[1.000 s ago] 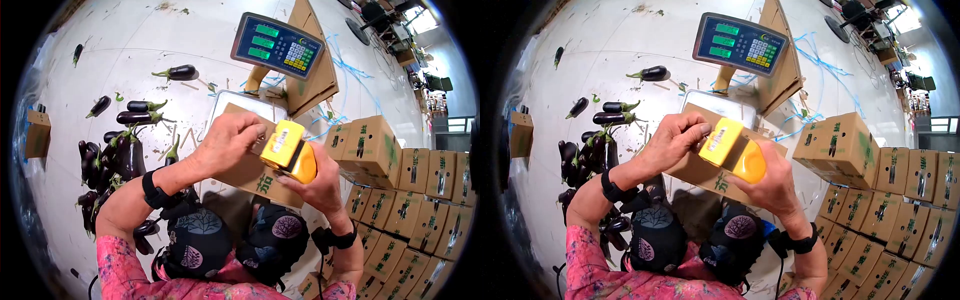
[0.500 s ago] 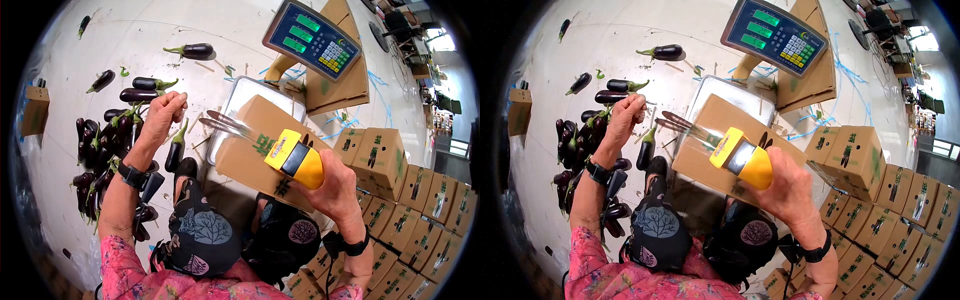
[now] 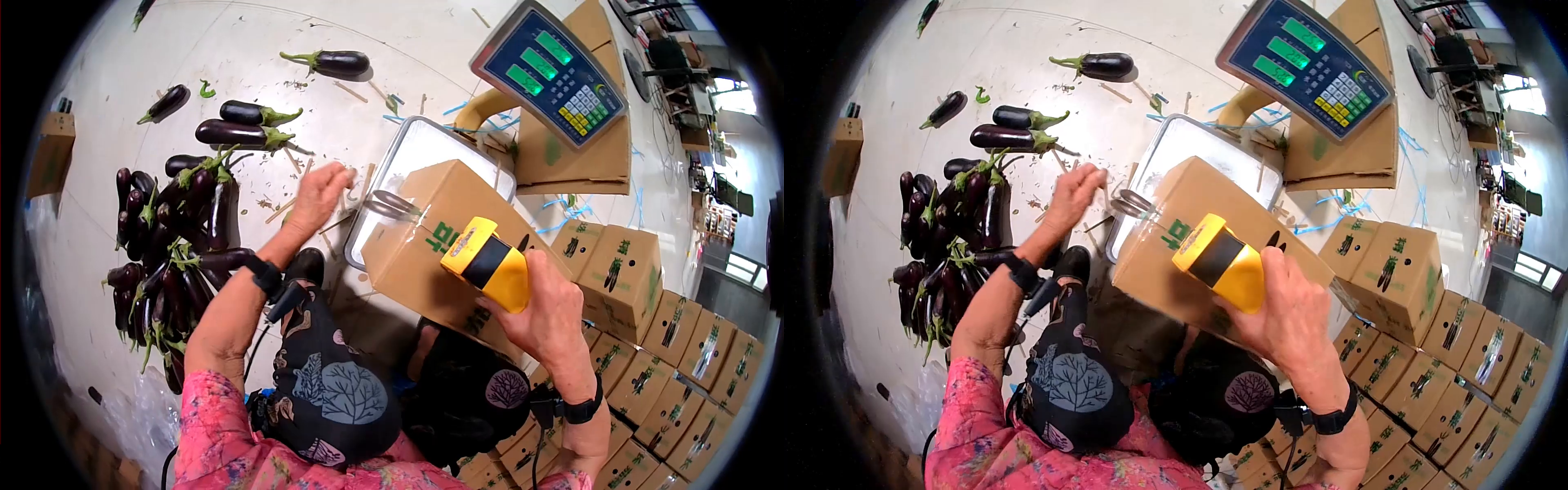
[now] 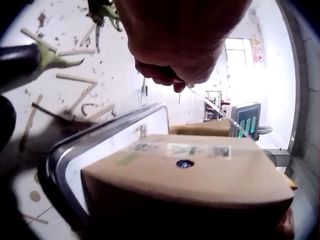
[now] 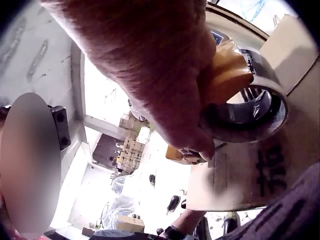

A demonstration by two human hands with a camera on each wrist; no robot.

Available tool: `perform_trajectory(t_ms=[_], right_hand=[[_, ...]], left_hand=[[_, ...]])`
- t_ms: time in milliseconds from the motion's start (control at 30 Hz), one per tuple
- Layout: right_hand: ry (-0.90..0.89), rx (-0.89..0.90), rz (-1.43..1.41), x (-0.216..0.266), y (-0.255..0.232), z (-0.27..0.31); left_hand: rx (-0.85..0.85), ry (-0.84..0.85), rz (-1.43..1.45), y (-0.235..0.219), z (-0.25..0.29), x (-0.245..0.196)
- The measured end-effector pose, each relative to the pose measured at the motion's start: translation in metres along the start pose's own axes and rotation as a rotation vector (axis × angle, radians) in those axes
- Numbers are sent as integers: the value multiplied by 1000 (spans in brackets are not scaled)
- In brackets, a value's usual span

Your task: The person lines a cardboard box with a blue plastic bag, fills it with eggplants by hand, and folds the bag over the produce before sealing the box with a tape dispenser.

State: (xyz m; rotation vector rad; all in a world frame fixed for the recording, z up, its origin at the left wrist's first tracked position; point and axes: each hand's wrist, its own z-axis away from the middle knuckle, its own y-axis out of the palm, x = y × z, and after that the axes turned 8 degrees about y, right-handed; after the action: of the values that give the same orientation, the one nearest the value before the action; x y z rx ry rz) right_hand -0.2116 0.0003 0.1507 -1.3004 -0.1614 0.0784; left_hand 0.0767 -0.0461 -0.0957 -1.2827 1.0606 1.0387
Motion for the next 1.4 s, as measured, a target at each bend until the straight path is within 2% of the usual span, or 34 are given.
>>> perform_trajectory(t_ms=[67, 200, 300, 433, 533, 567, 667, 700, 800, 833, 933, 1067, 1100, 1200, 1233, 1333, 1367, 1400], right_hand=[[12, -7, -7, 0, 4, -1], [33, 21, -40, 1, 4, -3], [-3, -22, -80, -3, 8, -3], [-12, -32, -92, -4, 10, -3], [-22, -20, -90, -2, 10, -5], [-21, -11, -81, -2, 10, -6], [1, -1, -86, -2, 8, -2], [12, -3, -94, -3, 9, -2], [3, -29, -143, -7, 12, -1], [9, -27, -158, -10, 13, -1], [-17, -46, -200, -15, 14, -2], [-58, -70, -238, -20, 13, 0], [-60, -80, -253, -21, 14, -1], [-96, -129, -283, -19, 17, -2], [-98, -146, -285, -19, 19, -1], [-131, -160, -295, -24, 18, -1], [-133, -164, -290, -24, 18, -1], [-136, -166, -287, -24, 18, -1]], left_hand=[[3, 58, -31, 24, 7, 14], [44, 70, -57, 58, 13, 14], [107, 148, -144, 70, 17, 18], [217, 160, -236, 74, 16, 19], [286, 62, -463, 75, 16, 27], [403, -9, -519, 75, 13, 31], [306, 111, -371, 69, 10, 30], [160, 156, -280, 75, 6, 45], [-27, -133, 205, 89, -27, 8], [7, 160, 97, 101, -25, 12], [-23, 90, 63, 105, -23, 27], [56, 107, 68, 105, -25, 32], [105, -81, 213, 105, -24, 15], [129, -157, 595, 97, -23, -30], [236, -60, 516, 85, -28, -56], [239, 123, 333, 79, -32, -118], [251, 256, 102, 80, -32, -130], [208, 342, 4, 85, -27, -133]])
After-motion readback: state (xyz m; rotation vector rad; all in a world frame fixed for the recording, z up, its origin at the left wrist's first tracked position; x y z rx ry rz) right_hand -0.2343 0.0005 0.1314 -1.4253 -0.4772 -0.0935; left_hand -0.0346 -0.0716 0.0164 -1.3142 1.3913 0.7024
